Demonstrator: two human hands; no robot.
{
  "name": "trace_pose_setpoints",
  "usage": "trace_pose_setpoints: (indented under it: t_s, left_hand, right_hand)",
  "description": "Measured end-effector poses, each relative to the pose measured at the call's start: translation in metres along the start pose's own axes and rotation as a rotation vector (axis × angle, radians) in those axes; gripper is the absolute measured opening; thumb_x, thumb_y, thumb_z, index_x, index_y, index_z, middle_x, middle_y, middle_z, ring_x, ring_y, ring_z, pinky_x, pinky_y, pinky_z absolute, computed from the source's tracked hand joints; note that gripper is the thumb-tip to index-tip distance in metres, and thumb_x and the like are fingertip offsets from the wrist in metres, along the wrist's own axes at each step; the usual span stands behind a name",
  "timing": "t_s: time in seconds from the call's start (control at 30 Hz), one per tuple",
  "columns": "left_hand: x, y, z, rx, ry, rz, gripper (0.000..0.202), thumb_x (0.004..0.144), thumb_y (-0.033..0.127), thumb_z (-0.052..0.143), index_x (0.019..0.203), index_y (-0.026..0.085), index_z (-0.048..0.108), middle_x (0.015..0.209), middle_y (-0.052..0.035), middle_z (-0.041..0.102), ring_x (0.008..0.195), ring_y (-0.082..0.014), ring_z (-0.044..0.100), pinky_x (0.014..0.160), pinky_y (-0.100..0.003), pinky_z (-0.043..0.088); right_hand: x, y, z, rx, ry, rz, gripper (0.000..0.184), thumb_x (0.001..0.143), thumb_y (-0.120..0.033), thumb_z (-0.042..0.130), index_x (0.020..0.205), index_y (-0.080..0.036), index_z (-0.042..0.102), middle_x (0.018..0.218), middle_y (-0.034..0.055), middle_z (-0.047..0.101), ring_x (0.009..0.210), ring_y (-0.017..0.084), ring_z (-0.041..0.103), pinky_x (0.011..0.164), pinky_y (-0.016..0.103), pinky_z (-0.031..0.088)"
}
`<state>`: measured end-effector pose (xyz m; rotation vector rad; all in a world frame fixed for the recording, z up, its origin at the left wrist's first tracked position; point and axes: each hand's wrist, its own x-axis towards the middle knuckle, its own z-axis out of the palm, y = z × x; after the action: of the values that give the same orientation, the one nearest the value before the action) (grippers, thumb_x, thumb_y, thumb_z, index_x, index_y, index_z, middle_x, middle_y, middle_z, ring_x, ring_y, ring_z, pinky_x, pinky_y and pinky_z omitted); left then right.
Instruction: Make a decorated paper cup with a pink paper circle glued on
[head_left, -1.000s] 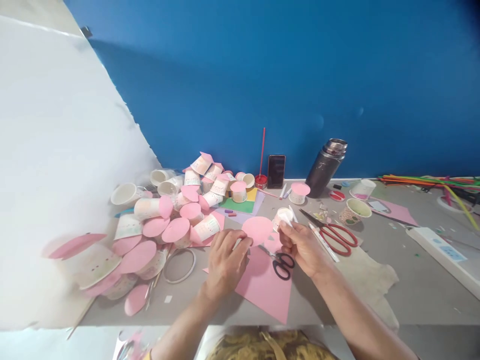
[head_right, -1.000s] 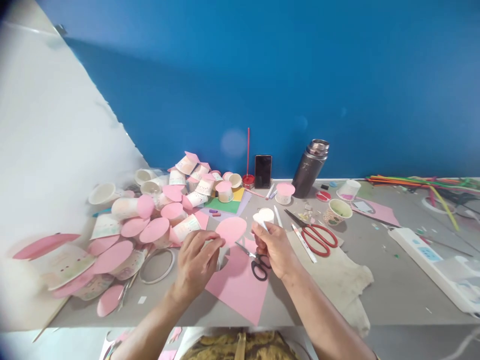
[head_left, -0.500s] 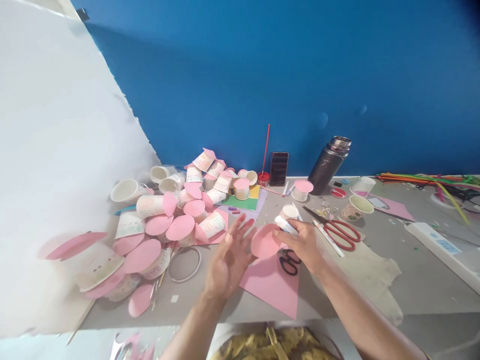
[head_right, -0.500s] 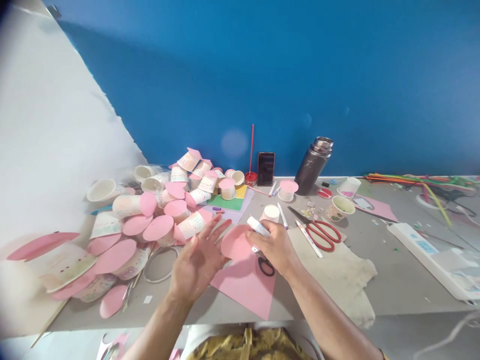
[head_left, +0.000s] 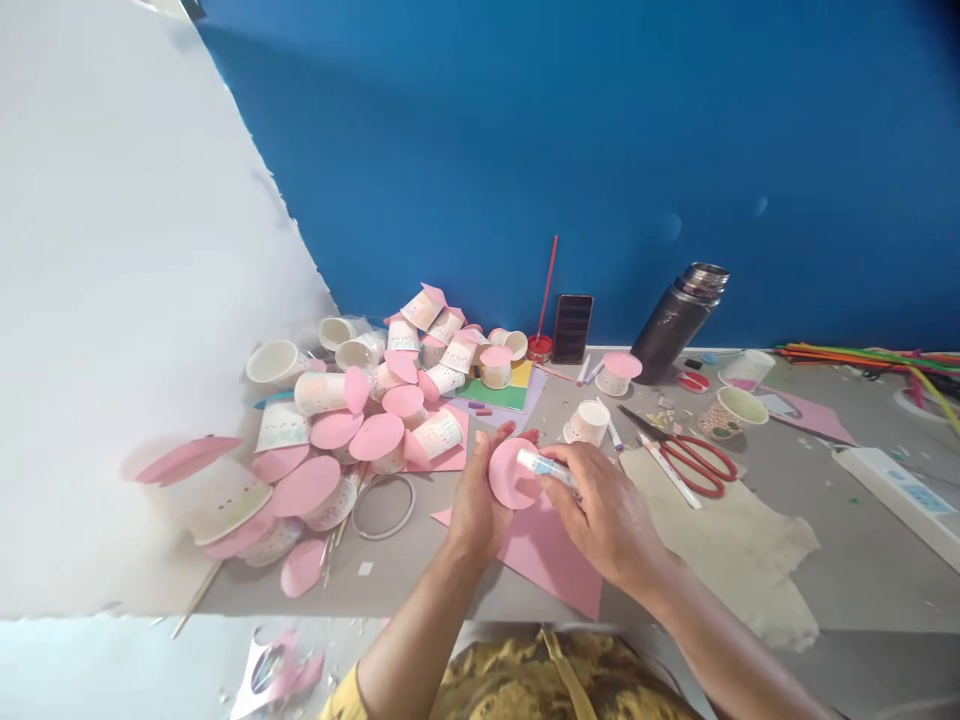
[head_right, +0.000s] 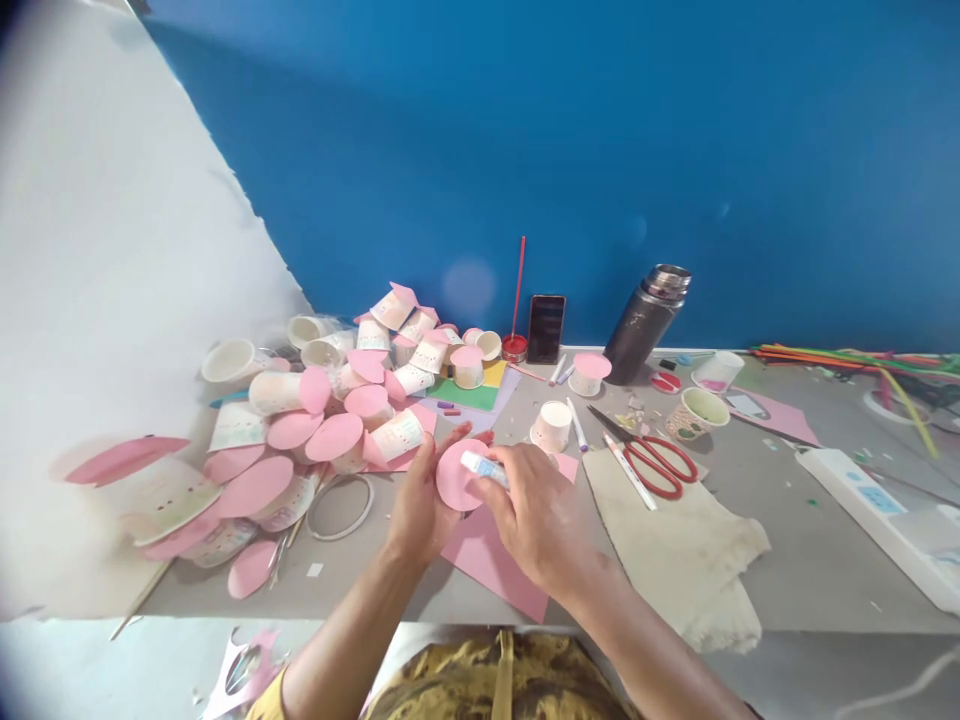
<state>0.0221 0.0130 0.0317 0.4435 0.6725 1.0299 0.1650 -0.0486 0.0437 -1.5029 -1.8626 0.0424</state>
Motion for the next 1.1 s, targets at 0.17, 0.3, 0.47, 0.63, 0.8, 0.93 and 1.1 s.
trace_pose_setpoints:
  t_s: [0.17, 0.3, 0.47, 0.63, 0.8, 0.93, 1.1]
  left_hand:
    - [0.001, -0.014, -0.009, 0.034, -0.074, 0.053, 0.055, 0.095, 0.061, 0.057, 0.117, 0.014, 0.073, 0.119, -0.0153, 0.076, 0.121, -0.0326, 0.066, 0.106, -0.044, 0.048]
    - [-0.001, -0.022, -0.017, 0.067, -0.152, 0.124, 0.061, 0.095, 0.066, 0.052, 0.118, 0.014, 0.075, 0.126, -0.0152, 0.074, 0.129, -0.0341, 0.061, 0.114, -0.046, 0.042]
    - [-0.003, -0.027, -0.019, 0.116, -0.140, 0.199, 0.070, 0.094, 0.072, 0.045, 0.134, 0.020, 0.068, 0.141, -0.0134, 0.066, 0.139, -0.0337, 0.053, 0.119, -0.048, 0.038]
    - [-0.009, -0.035, -0.019, 0.239, -0.133, 0.310, 0.070, 0.097, 0.073, 0.036, 0.142, 0.026, 0.062, 0.156, -0.0079, 0.053, 0.153, -0.0300, 0.034, 0.127, -0.045, 0.023]
    - [-0.015, -0.043, -0.019, 0.317, -0.202, 0.391, 0.072, 0.096, 0.074, 0.035, 0.149, 0.030, 0.054, 0.167, -0.0042, 0.036, 0.159, -0.0291, 0.017, 0.129, -0.045, 0.015]
    - [-0.014, -0.040, -0.016, 0.235, -0.235, 0.330, 0.071, 0.095, 0.075, 0.035, 0.150, 0.032, 0.052, 0.168, -0.0026, 0.034, 0.159, -0.0278, 0.017, 0.129, -0.044, 0.015]
    - [-0.008, -0.018, -0.012, 0.048, -0.171, 0.088, 0.073, 0.096, 0.074, 0.038, 0.142, 0.022, 0.059, 0.158, -0.0114, 0.049, 0.153, -0.0314, 0.033, 0.125, -0.046, 0.027]
  right_hand:
    - [0.003, -0.006, 0.008, -0.067, -0.045, -0.072, 0.009, 0.102, -0.024, 0.054, 0.106, -0.022, 0.061, 0.090, 0.0074, 0.071, 0.083, 0.025, 0.068, 0.069, 0.034, 0.049]
    - [0.005, -0.007, 0.016, -0.097, 0.021, -0.098, 0.011, 0.103, -0.024, 0.051, 0.102, -0.020, 0.062, 0.084, 0.0066, 0.069, 0.079, 0.024, 0.066, 0.068, 0.034, 0.047]
    - [0.003, -0.008, 0.027, -0.129, 0.109, -0.107, 0.017, 0.106, -0.031, 0.050, 0.099, -0.020, 0.062, 0.080, 0.0065, 0.068, 0.076, 0.024, 0.064, 0.066, 0.035, 0.044]
    - [0.002, -0.003, 0.031, -0.118, 0.207, -0.055, 0.011, 0.103, -0.029, 0.056, 0.104, -0.019, 0.061, 0.084, 0.0067, 0.070, 0.080, 0.024, 0.065, 0.068, 0.035, 0.046]
    - [0.004, 0.004, 0.027, -0.088, 0.225, -0.026, 0.012, 0.102, -0.027, 0.058, 0.109, -0.019, 0.063, 0.087, 0.0069, 0.072, 0.083, 0.025, 0.067, 0.069, 0.035, 0.048]
    - [0.002, 0.006, 0.024, -0.013, 0.191, -0.057, 0.012, 0.102, -0.025, 0.059, 0.112, -0.021, 0.063, 0.098, 0.0084, 0.073, 0.091, 0.025, 0.067, 0.074, 0.036, 0.051]
    - [-0.001, 0.006, 0.020, 0.052, 0.119, -0.102, 0.018, 0.102, -0.016, 0.056, 0.115, -0.024, 0.065, 0.105, 0.0082, 0.073, 0.099, 0.024, 0.066, 0.081, 0.037, 0.055]
